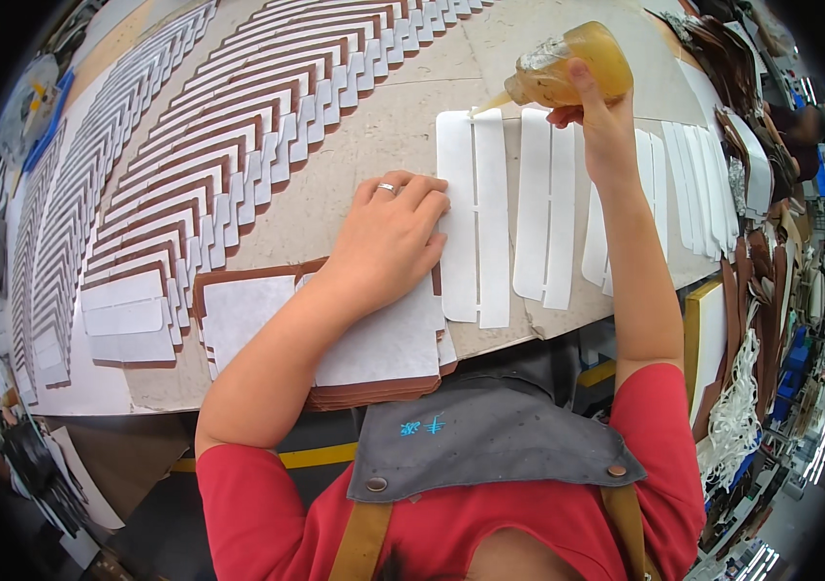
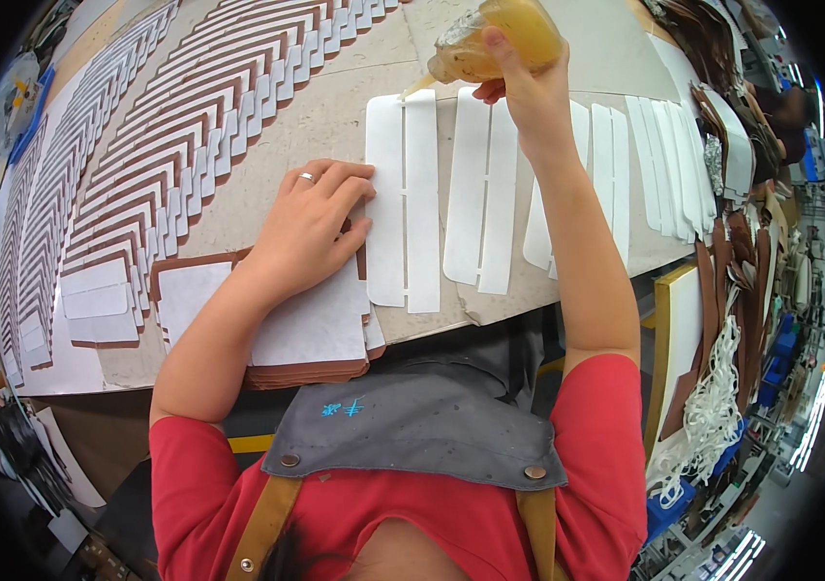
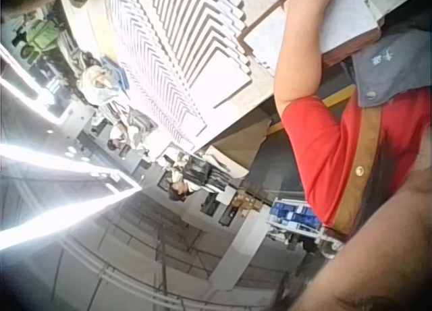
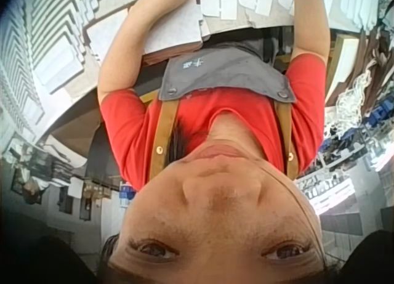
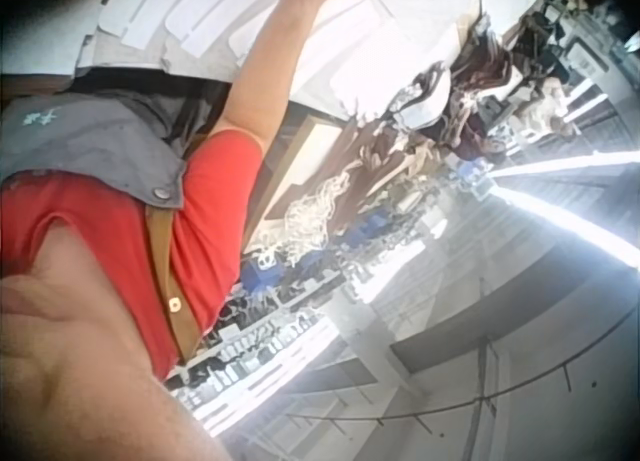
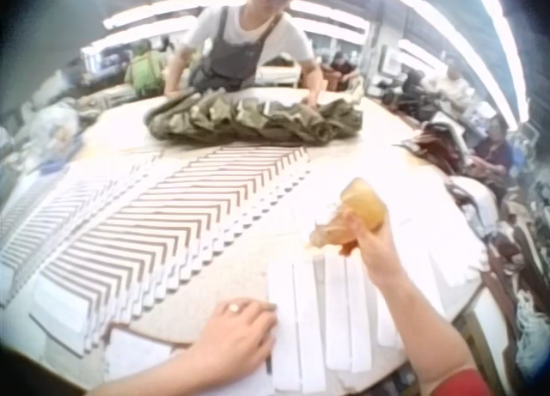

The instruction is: The person assembles fabric components by placing white inserts into brown frames and pressing them flat. They then use a brush to apply adhesive to the edges of the stacked parts and later use a squeeze bottle to apply glue to white strips.

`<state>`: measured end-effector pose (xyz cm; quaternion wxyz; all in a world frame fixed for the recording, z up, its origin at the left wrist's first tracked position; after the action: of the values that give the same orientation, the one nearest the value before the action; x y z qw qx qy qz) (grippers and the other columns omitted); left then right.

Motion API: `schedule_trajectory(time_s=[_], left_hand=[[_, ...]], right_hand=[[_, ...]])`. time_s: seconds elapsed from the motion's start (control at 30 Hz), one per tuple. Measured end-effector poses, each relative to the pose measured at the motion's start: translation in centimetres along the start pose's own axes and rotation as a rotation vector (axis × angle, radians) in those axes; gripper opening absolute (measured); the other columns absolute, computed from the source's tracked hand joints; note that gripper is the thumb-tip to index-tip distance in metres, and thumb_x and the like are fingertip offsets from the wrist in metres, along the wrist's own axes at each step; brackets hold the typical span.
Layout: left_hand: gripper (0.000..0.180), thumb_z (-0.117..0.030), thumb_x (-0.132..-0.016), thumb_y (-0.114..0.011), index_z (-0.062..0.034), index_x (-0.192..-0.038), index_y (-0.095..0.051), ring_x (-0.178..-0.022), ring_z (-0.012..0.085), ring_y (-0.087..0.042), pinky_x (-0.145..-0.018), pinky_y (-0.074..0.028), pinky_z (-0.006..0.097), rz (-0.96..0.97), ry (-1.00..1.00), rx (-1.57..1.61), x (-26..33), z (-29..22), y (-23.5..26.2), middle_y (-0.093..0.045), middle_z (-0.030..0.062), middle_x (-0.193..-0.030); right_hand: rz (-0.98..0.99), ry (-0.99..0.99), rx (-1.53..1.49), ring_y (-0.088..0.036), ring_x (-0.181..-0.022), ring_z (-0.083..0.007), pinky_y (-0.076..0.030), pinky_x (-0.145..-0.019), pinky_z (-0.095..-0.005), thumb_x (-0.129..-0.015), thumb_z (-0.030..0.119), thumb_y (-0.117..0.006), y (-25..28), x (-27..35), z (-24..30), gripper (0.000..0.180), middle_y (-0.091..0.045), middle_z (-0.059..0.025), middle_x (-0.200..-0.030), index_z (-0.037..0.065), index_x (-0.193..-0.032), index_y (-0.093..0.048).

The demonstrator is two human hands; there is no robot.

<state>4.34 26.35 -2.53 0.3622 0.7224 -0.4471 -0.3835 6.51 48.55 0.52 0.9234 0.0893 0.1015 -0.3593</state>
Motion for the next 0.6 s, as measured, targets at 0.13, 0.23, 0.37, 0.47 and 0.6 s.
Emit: schedule_trajectory(time_s=[0.13, 0.23, 0.37, 0.47, 0.6], left_hand=[[0.022, -0.014, -0.076, -0.059, -0.0061, -0.096, -0.053, -0.110, 0.0270, -0.045, -0.094, -0.033, 0.040, -0.002, -0.001, -0.003, 0.0, 0.0, 0.0, -0.053, 0.0054, -0.114], [0.022, -0.014, -0.077, -0.059, -0.0062, -0.097, -0.053, -0.110, 0.0271, -0.045, -0.094, -0.033, 0.040, 0.000, -0.002, -0.005, 0.1, 0.0, 0.1, -0.053, 0.0055, -0.115], [0.022, -0.014, -0.077, -0.059, -0.0061, -0.097, -0.053, -0.110, 0.0272, -0.045, -0.094, -0.033, 0.040, 0.005, 0.002, 0.000, 0.1, 0.0, 0.0, -0.053, 0.0055, -0.115], [0.023, -0.014, -0.077, -0.060, -0.0059, -0.097, -0.053, -0.110, 0.0273, -0.045, -0.094, -0.033, 0.040, 0.005, 0.001, 0.003, 0.1, 0.0, 0.0, -0.053, 0.0057, -0.116], [0.023, -0.013, -0.076, -0.060, -0.0056, -0.097, -0.053, -0.110, 0.0276, -0.045, -0.093, -0.034, 0.040, 0.006, -0.003, 0.008, 0.0, 0.0, 0.0, -0.053, 0.0060, -0.116]], right_hand=[[-0.012, 0.003, -0.005, -0.057, -0.051, -0.0142, -0.046, -0.047, -0.0235, -0.081, 0.042, -0.066, 0.0, -0.4, -0.7, 0.050, -0.059, -0.0089, -0.076, 0.000, -0.103, -0.049], [-0.015, 0.002, -0.013, -0.056, -0.049, -0.0137, -0.045, -0.045, -0.0229, -0.081, 0.042, -0.066, 0.0, -0.8, -1.1, 0.050, -0.059, -0.0090, -0.076, 0.000, -0.103, -0.050], [-0.019, 0.023, -0.018, -0.055, -0.047, -0.0132, -0.045, -0.044, -0.0224, -0.080, 0.042, -0.066, -0.2, -0.8, -1.0, 0.051, -0.059, -0.0090, -0.076, 0.000, -0.103, -0.050], [-0.011, 0.015, -0.007, -0.055, -0.047, -0.0131, -0.045, -0.044, -0.0224, -0.081, 0.042, -0.065, -0.2, -0.9, -1.2, 0.050, -0.059, -0.0090, -0.076, 0.000, -0.102, -0.050], [-0.024, 0.019, -0.006, -0.054, -0.048, -0.0128, -0.044, -0.043, -0.0222, -0.081, 0.042, -0.065, -0.1, -0.7, -1.2, 0.051, -0.058, -0.0088, -0.077, 0.000, -0.104, -0.048]])
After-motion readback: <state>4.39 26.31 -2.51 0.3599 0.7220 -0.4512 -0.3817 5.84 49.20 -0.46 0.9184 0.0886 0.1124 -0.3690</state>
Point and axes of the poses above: each hand's wrist, its own x-axis away from the middle knuckle, its own y-axis out of the back of the hand, z = x × y, the point moved 10 cm from there along -x, towards the middle knuckle
